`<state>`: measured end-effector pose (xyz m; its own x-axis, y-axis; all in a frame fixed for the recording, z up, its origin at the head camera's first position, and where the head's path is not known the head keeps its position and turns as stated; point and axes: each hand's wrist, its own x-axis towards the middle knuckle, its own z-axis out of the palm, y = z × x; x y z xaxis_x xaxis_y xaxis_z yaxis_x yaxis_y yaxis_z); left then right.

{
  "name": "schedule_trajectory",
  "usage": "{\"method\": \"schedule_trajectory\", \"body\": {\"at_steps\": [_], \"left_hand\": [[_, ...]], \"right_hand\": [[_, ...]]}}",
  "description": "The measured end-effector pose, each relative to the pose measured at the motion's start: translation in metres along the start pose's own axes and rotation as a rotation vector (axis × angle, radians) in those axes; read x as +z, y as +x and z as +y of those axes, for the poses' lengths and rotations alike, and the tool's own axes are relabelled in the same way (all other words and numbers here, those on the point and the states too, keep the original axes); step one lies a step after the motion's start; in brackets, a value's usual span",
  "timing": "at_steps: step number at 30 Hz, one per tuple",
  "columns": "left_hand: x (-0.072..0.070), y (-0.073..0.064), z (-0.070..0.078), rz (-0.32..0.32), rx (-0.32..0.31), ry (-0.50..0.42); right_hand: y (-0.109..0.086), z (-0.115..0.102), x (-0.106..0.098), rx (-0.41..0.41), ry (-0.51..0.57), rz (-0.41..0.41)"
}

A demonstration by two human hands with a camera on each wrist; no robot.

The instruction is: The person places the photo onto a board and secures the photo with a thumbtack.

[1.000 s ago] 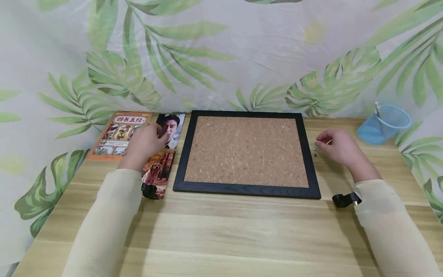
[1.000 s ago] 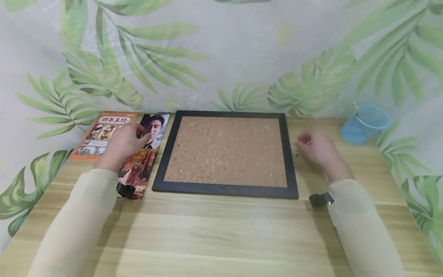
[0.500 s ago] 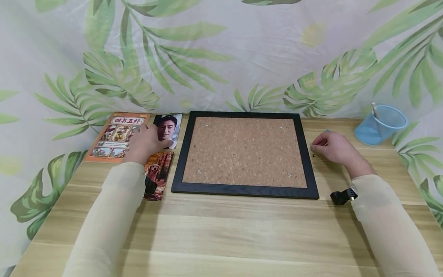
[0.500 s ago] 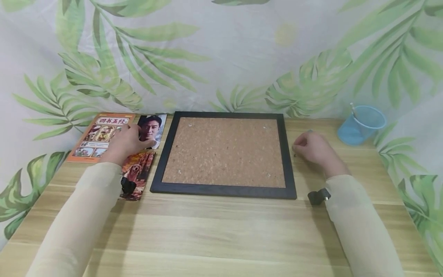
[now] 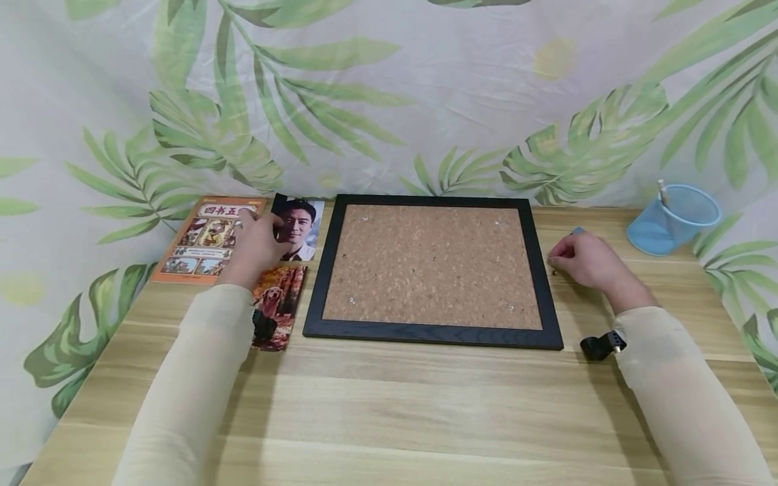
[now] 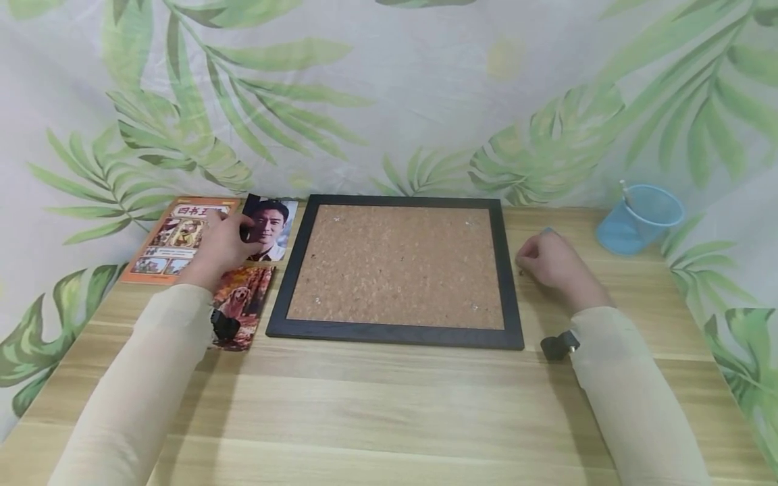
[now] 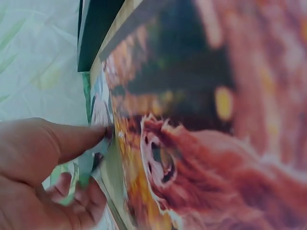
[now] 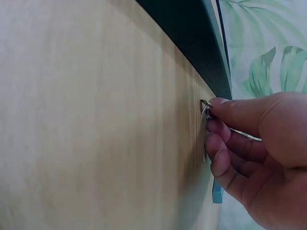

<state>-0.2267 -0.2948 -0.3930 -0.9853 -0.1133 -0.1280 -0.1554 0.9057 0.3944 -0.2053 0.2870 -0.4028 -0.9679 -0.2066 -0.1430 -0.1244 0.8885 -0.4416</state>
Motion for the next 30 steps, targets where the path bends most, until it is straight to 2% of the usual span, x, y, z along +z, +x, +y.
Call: {"method": "schedule_trajectory", "body": {"at_steps": [3, 7, 12, 16, 20, 26, 30], "left_hand": [[-0.001, 0.000, -0.004, 0.027, 0.047, -0.068], [-0.006, -0.002, -0.008, 0.015, 0.058, -0.129], [-0.010, -0.005, -0.011, 0.004, 0.049, -0.161], [-0.012, -0.009, -0.013, 0.014, 0.077, -0.174], [-0.015, -0.020, -0.017, 0.013, 0.097, -0.235], [-0.020, -0.037, -0.021, 0.046, 0.087, -0.318], [-0.020, -0.046, -0.021, 0.028, 0.105, -0.394]], "right_hand": [[0.001, -0.001, 0.002, -0.004, -0.005, 0.010], [0.000, -0.002, 0.002, -0.014, -0.010, 0.015], [-0.002, -0.003, 0.000, -0.016, -0.022, 0.014], [-0.003, -0.002, 0.000, -0.021, -0.032, 0.015], [-0.003, 0.000, 0.001, -0.031, -0.031, 0.012], [-0.007, 0.002, 0.001, -0.025, -0.001, 0.034], [-0.011, 0.002, 0.000, -0.008, 0.014, 0.054]]}}
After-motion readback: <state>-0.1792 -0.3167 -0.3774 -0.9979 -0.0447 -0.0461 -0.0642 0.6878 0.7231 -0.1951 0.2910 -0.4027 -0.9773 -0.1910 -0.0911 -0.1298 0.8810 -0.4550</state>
